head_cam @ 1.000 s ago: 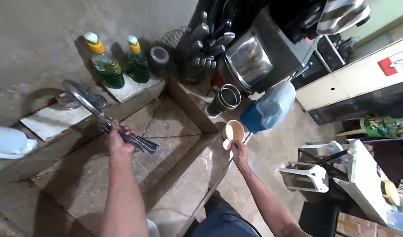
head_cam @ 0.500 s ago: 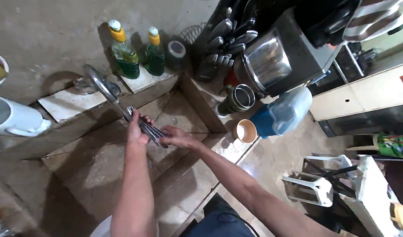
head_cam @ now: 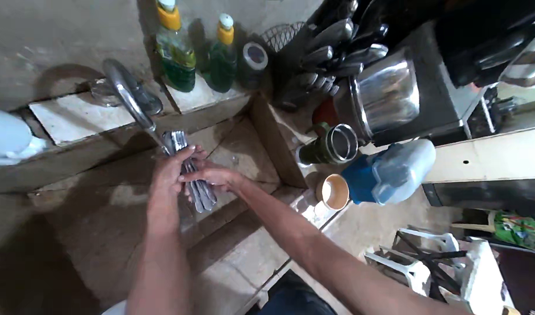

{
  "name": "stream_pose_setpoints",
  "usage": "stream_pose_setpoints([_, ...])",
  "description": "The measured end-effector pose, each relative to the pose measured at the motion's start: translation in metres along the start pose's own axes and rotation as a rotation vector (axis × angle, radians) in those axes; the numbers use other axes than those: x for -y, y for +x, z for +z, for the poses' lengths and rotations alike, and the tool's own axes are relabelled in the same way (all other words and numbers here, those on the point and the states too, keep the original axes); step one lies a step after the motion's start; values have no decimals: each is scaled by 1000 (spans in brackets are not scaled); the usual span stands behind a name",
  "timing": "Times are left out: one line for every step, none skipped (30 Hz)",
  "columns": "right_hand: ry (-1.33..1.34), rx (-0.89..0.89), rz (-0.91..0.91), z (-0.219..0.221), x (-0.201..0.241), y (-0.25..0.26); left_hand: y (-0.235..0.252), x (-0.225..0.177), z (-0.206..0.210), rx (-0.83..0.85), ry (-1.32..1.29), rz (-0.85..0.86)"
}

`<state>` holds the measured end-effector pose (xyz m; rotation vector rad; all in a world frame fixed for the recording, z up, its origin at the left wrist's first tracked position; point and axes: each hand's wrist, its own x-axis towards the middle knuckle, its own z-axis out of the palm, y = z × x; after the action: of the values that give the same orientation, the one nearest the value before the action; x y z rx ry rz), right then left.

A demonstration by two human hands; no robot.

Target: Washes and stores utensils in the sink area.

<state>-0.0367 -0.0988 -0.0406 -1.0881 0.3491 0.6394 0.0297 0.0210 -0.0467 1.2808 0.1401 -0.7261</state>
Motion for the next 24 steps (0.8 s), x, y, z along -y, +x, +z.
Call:
stream_pose_setpoints([2,-24,14,-6,-2,1,5,1,-4,8,-41,1])
stream_pose_setpoints([6,-33,42,-10,0,-1,6,0,-5,-14,-87,6])
stream_pose_setpoints([30,-1,69,-10,4,-4,3,-1,-8,-22,-121,29])
stream_pose_setpoints([42,45,89,-10,7,-5,-1,-2,-9,-28,-123,65])
stream_pose_setpoints([43,82,98,-11,9,-8,-6,-1,-9,-54,-82,88])
stream_pose_setpoints([40,95,93,-13,9,-11,-14,2,-5,-118,-16,93])
stream_pose_setpoints([35,95,89,-15,9,-14,-22,1,2,-199,62,90])
stream_pose_setpoints([45,93,80,-16,7,-12,-32,-3,6,-228,94,76])
stream_pose_setpoints([80,96,78,-17,5,-6,-33,-9,10,-255,76,52])
stream_pose_setpoints([92,70,89,-12,8,-4,-26,-13,13,-276,34,48])
stream_pose_setpoints([91,50,97,-9,9,-2,-20,-13,12,-241,-20,49])
stream_pose_setpoints([83,39,91,-10,8,2,-15,-11,7,-181,-69,51])
stream_pose_setpoints([74,23,85,-11,8,4,-9,-6,-1,-131,-87,51])
stream_pose_setpoints([69,9,79,-11,8,4,-4,-1,-8,-119,-73,58])
stream_pose_setpoints([69,1,72,-12,7,4,-2,3,-12,-131,-29,76])
stream_pose_setpoints([76,-13,67,-12,6,4,1,5,-15,-155,43,96])
stream_pose_setpoints([84,-28,67,-11,5,3,4,7,-15,-184,119,118])
stream_pose_setpoints([87,-46,70,-9,4,3,7,8,-15,-218,191,126])
stream_pose_setpoints([86,-74,70,-6,3,2,9,8,-15,-255,255,132])
stream_pose_setpoints([81,-104,61,-3,2,2,11,9,-14,-292,311,145])
stream_pose_setpoints([80,-129,45,-2,-1,3,13,11,-13,-340,355,162])
stream_pose_setpoints([78,-150,31,-1,-4,4,15,14,-12,-378,365,182])
stream_pose_setpoints([72,-169,24,-1,-6,5,15,16,-11,-398,342,191])
stream_pose_setpoints([63,-187,24,0,-8,6,13,18,-12,-390,301,191])
